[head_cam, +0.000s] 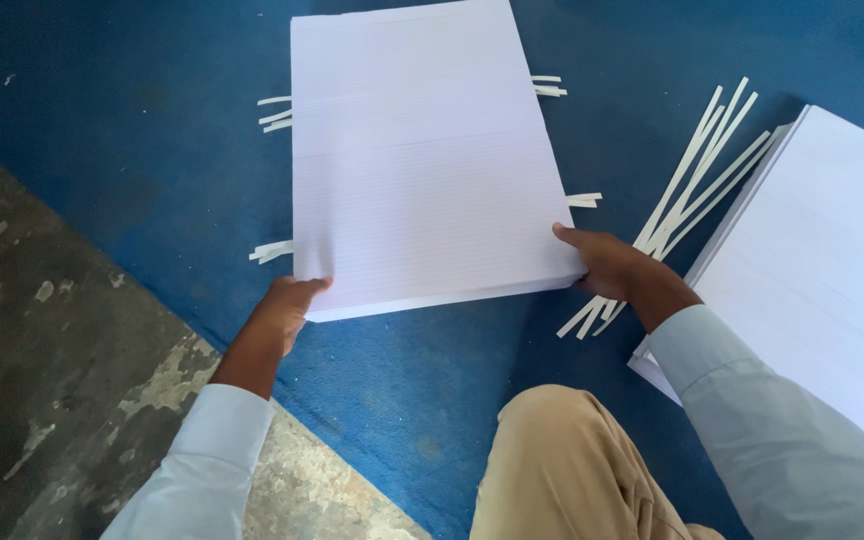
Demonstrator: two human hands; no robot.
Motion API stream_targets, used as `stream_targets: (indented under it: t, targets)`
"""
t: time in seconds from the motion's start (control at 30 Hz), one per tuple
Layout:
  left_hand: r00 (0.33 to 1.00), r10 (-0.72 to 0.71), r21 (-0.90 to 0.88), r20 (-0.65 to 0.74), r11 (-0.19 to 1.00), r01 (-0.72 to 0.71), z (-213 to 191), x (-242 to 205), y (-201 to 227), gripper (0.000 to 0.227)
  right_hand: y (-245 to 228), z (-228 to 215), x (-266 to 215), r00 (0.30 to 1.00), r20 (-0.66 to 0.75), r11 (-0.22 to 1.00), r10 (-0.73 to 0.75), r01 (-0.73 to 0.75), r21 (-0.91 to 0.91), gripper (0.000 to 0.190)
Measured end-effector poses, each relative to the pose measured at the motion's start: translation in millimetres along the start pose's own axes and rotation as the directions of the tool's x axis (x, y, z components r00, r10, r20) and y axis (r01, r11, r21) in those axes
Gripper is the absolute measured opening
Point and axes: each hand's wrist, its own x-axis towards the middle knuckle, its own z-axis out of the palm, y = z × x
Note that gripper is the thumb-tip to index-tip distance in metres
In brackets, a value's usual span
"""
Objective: The person folds a stack of lined paper in half, aligns the edges, and places the folded stack on the floor. They then position two white plastic strips across the folded edge and press them into place.
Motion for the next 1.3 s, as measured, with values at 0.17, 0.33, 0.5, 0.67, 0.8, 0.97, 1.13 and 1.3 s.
stream_targets:
  t: [0.17,0.33,0.5,0.67,0.8,0.97,1.13,1.3]
  targets:
    - [0.998,-0.019,0.109,-0.066,0.994,0.026,5.2,5.8,-3.2,0.075,12.3,2.2,12.8,0.999,-0.001,0.997,-0.037,0.036,-0.067,0.084]
    - [0.994,0.012,0.128,-0.105,0.992,0.002,7.1,8.2,-5.1,0.073,28.5,1.4,39.3,0.994,-0.03,0.953,-0.106,0.093,-0.287,0.085]
    - [0.968,0.199,0.062,-0.153,0.98,-0.191,11.3,1.7,-10.7,0.078,37.1,-1.8,48.4,0.984,-0.022,0.958,-0.178,0.168,-0.231,0.084]
    - [0.561,0.774,0.625,-0.293,0.599,-0.5,21.7,-35.6,-30.7,0.077,40.3,-1.7,48.0,0.982,-0.076,0.956,-0.17,0.146,-0.256,0.083]
    - [0.361,0.933,0.774,-0.015,0.239,-0.587,22.7,-55.1,-38.7,0.056,38.8,1.3,46.6,0.973,-0.116,0.944,-0.199,0.158,-0.29,0.08]
    - [0.397,0.912,0.81,0.101,0.156,-0.565,24.3,-58.5,-48.5,0.05,38.7,2.7,45.6,0.978,-0.079,0.946,-0.193,0.164,-0.28,0.076]
    - [0.353,0.934,0.802,0.054,0.17,-0.573,27.7,-57.1,-56.2,0.037,39.1,-0.3,47.5,0.977,-0.08,0.95,-0.199,0.172,-0.259,0.077]
    - [0.367,0.93,0.814,0.03,0.19,-0.549,29.2,-56.8,-58.8,0.035,39.5,0.7,47.1,0.979,-0.087,0.953,-0.185,0.157,-0.261,0.078]
